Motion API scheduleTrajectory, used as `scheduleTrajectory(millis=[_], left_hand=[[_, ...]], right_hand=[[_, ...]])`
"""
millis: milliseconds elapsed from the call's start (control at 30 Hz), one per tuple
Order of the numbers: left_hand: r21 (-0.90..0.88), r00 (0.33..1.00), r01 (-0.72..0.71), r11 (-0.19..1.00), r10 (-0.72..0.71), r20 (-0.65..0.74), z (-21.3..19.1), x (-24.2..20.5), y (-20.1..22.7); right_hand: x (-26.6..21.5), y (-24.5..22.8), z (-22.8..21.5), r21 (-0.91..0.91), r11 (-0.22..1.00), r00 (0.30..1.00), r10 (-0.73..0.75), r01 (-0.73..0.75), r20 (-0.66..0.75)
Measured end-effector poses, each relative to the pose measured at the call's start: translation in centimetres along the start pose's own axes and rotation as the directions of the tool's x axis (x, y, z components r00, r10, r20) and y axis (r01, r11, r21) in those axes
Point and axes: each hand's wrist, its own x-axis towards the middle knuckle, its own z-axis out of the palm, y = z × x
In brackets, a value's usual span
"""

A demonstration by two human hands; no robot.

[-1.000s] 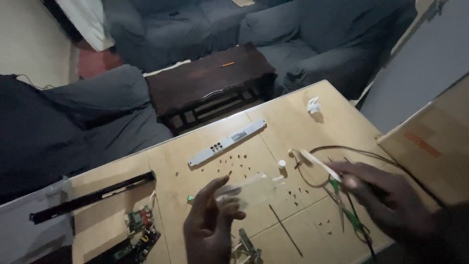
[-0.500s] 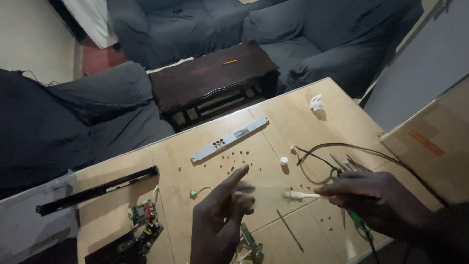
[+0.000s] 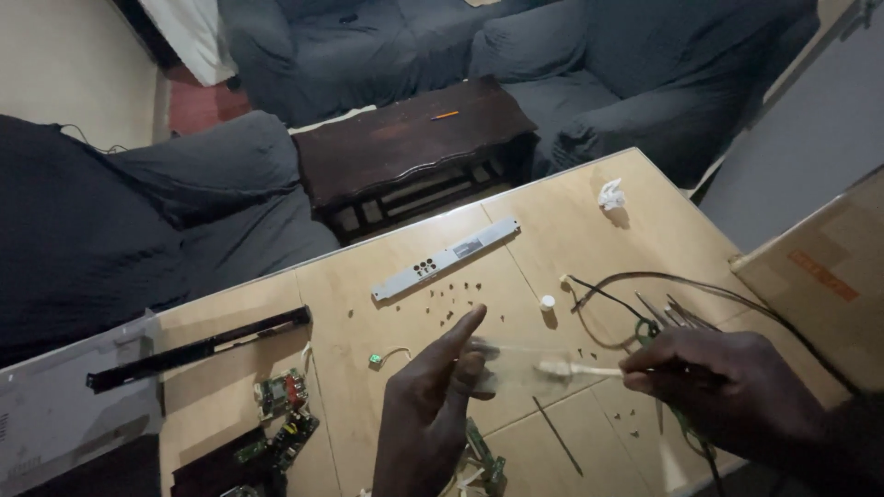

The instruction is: Cleaning and inspecting a circuit board from an electronic device using a toothbrush and a probe.

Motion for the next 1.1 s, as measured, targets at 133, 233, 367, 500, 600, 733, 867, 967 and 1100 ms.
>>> scheduleTrajectory(millis=[133,233,367,500,600,733,867,967,1100], left_hand=[[0.039,0.999,0.053,0.998,-0.053,0.011,0.1,-0.1,-0.5],[0.0,0.991,0.133,0.991,-0.133,0.02,0.4,-0.2,-1.1],[-0.046,0.994,0.112,0.993,-0.112,0.008,0.6,-0.3,-2.0],[-0.105,0.997,0.082,0.991,-0.083,-0.004,0.4,-0.4,-2.4],[-0.083,0.997,0.074,0.994,-0.075,-0.005,0.1,-0.3,-2.4],[-0.138,0.994,0.108,0.985,-0.11,-0.007,0.4,-0.4,-2.7],[-0.183,0.998,0.049,0.982,-0.053,-0.018,0.6,-0.1,-4.0],[-0.171,0.982,0.179,0.969,-0.188,-0.038,0.9,0.2,-4.4],[-0.194,0.96,0.266,0.944,-0.279,-0.04,1.7,0.9,-7.3]], right_hand=[[0.0,-0.5,-0.9,-0.232,0.972,0.996,-0.002,0.024,0.095],[0.4,-0.2,-1.6,-0.265,0.962,0.981,-0.015,0.066,0.193],[0.5,-1.1,-1.7,-0.259,0.934,0.963,-0.203,0.245,0.178],[1.2,-1.2,-1.4,-0.257,0.904,0.934,-0.296,0.342,0.201],[1.5,-1.2,-1.1,-0.305,0.882,0.926,-0.294,0.358,0.237],[1.4,-0.2,-1.0,-0.467,0.805,0.916,-0.223,0.366,0.334],[1.7,-1.2,-0.6,-0.336,0.814,0.866,-0.362,0.474,0.347],[1.9,-0.9,0.0,-0.388,0.912,0.954,-0.014,0.135,0.3],[3.6,-0.3,0.8,-0.215,0.976,0.892,0.12,-0.025,0.437]])
